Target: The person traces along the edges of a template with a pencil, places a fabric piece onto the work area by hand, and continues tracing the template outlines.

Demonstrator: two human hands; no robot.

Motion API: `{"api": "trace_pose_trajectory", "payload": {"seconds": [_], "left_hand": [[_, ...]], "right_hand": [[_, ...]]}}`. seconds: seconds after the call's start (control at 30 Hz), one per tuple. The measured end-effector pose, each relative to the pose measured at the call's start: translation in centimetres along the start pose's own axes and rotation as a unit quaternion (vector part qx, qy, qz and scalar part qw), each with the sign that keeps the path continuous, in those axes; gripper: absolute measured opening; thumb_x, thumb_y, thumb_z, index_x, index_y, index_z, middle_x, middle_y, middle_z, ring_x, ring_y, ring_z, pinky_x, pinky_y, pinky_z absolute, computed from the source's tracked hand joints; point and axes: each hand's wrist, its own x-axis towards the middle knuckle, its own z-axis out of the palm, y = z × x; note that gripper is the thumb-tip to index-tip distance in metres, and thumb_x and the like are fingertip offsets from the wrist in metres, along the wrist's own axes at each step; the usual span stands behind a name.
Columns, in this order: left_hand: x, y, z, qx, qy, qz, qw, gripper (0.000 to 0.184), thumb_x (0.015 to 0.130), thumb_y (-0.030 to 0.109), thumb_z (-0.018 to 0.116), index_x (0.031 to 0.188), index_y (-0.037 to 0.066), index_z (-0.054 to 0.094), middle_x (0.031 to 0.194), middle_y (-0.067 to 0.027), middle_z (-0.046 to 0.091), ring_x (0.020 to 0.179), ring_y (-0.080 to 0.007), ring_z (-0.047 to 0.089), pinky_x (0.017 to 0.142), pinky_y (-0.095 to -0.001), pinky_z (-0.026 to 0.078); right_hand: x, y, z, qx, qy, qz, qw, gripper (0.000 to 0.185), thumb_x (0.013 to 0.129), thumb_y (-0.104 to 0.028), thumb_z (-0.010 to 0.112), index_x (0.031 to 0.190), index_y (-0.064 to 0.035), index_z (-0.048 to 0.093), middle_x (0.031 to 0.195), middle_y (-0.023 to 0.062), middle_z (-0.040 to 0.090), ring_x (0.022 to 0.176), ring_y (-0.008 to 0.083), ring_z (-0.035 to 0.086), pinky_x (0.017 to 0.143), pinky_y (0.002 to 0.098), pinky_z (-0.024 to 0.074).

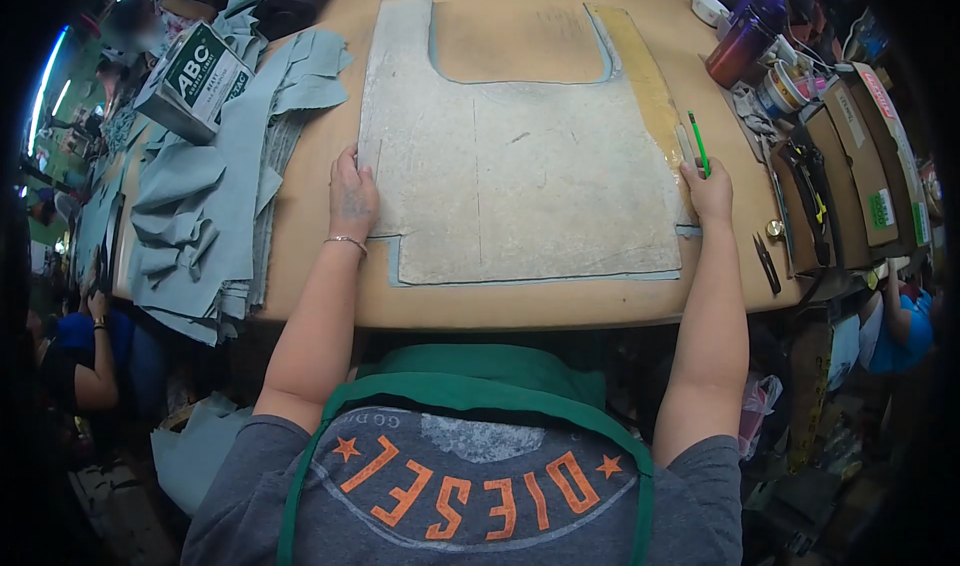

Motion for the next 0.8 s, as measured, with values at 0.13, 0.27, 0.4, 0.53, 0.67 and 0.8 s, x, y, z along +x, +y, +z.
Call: {"api": "trace_pose_trajectory", "payload": {"seconds": [0.13,0.27,0.4,0.53,0.67,0.8], "left_hand": [[0.2,0.2,0.2,0.033,-0.011,-0.025,0.999,0.042,0.077,0.01,0.049,0.116,-0.003,0.039,0.107,-0.0227,0.045,0.101,-0.0366,0.046,0.088,-0.0408,0.036],[-0.1,0.8,-0.1,0.042,-0.008,-0.04,0.998,0.05,0.074,0.019,0.055,0.116,-0.003,0.039,0.106,-0.0234,0.046,0.1,-0.0381,0.045,0.089,-0.041,0.036],[0.4,0.3,0.1,0.085,-0.014,-0.014,0.996,0.055,0.073,0.024,0.059,0.116,-0.003,0.039,0.106,-0.0253,0.046,0.099,-0.0388,0.046,0.087,-0.0406,0.038],[1.5,-0.6,0.1,0.135,-0.055,0.02,0.989,0.056,0.073,0.027,0.061,0.116,-0.002,0.041,0.106,-0.0264,0.047,0.098,-0.0396,0.047,0.086,-0.041,0.039],[2.4,-0.7,-0.1,0.166,-0.09,-0.011,0.982,0.059,0.074,0.031,0.06,0.12,0.0,0.039,0.11,-0.0262,0.046,0.102,-0.0401,0.046,0.089,-0.0418,0.037],[2.7,-0.8,-0.4,0.167,-0.108,-0.014,0.98,0.062,0.074,0.034,0.06,0.122,0.0,0.038,0.113,-0.0262,0.045,0.104,-0.0394,0.045,0.09,-0.0416,0.036]], "right_hand": [[0.0,0.6,-0.3,0.044,-0.043,-0.017,0.998,0.033,0.074,-0.016,0.062,0.101,0.0021,0.056,0.079,0.0106,0.06,0.07,0.0165,0.055,0.068,0.0273,0.0435],[0.4,1.0,-0.2,0.011,-0.068,-0.029,0.997,0.034,0.075,-0.014,0.06,0.104,0.0011,0.055,0.081,0.0107,0.06,0.073,0.0168,0.055,0.07,0.0273,0.043],[0.3,0.5,-0.3,-0.048,-0.033,-0.099,0.993,0.033,0.07,-0.019,0.064,0.096,0.0006,0.058,0.082,0.0204,0.06,0.077,0.0298,0.059,0.07,0.0346,0.0443],[0.6,0.5,-1.0,-0.077,-0.083,-0.085,0.99,0.035,0.069,-0.024,0.066,0.095,-0.0017,0.059,0.084,0.0185,0.061,0.08,0.0281,0.059,0.072,0.035,0.0443],[-0.1,-0.7,-1.6,-0.041,-0.107,-0.034,0.993,0.036,0.068,-0.023,0.069,0.096,-0.0027,0.06,0.089,0.0151,0.061,0.083,0.0251,0.058,0.075,0.0326,0.0439],[-0.6,-0.9,-1.8,-0.011,-0.129,-0.005,0.992,0.038,0.067,-0.02,0.07,0.098,-0.0023,0.058,0.091,0.0146,0.061,0.085,0.0239,0.057,0.077,0.0313,0.0434]]}}
